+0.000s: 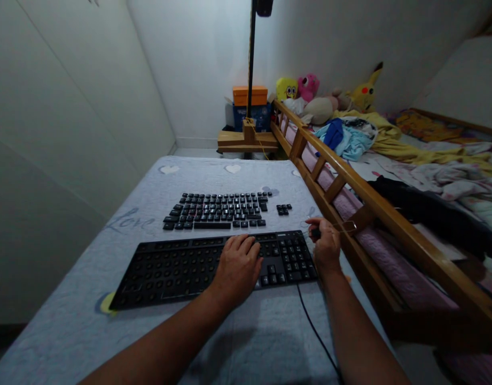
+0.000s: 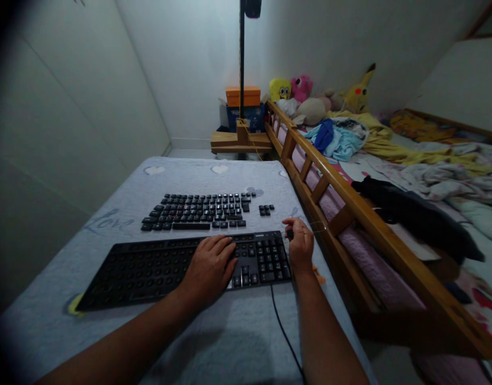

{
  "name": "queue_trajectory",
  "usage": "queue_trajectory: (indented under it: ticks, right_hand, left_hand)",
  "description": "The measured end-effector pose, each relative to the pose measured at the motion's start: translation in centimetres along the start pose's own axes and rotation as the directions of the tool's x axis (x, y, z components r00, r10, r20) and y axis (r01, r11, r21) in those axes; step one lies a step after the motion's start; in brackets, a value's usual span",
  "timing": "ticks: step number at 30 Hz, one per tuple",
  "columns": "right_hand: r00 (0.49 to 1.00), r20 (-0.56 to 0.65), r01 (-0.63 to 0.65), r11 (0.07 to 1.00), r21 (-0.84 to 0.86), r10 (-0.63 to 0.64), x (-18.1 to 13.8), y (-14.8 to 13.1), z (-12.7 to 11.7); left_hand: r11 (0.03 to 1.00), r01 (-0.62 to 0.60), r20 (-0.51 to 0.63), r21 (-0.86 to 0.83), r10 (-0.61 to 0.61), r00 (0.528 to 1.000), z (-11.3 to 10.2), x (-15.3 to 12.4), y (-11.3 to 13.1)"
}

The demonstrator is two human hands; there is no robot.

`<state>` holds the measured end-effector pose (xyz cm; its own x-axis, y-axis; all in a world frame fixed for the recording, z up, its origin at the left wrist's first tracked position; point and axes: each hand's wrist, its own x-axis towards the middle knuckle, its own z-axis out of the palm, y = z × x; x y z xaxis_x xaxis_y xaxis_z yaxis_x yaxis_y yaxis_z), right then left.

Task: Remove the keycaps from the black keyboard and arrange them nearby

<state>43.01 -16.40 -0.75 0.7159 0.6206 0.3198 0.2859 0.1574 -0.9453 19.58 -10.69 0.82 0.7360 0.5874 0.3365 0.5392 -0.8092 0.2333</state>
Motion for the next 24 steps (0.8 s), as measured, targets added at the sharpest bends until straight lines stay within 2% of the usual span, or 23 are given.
queue_trajectory:
  ticks: [9,24]
  right_hand:
    - [0.999,0.004,0.036,0.999,-0.035,-0.036,0.05,0.35,-0.08]
    - [1.0,-0.01,-0.013,1.0,-0.004,0.013,0.11,0.55,-0.19]
  left_hand:
    - [1.0,-0.01,-0.019,-0.002,0.01,1.0,0.21,0.04,-0.13]
    - [1.0,-0.01,-0.013,-0.015,0.01,1.0,0.15,0.04,-0.05]
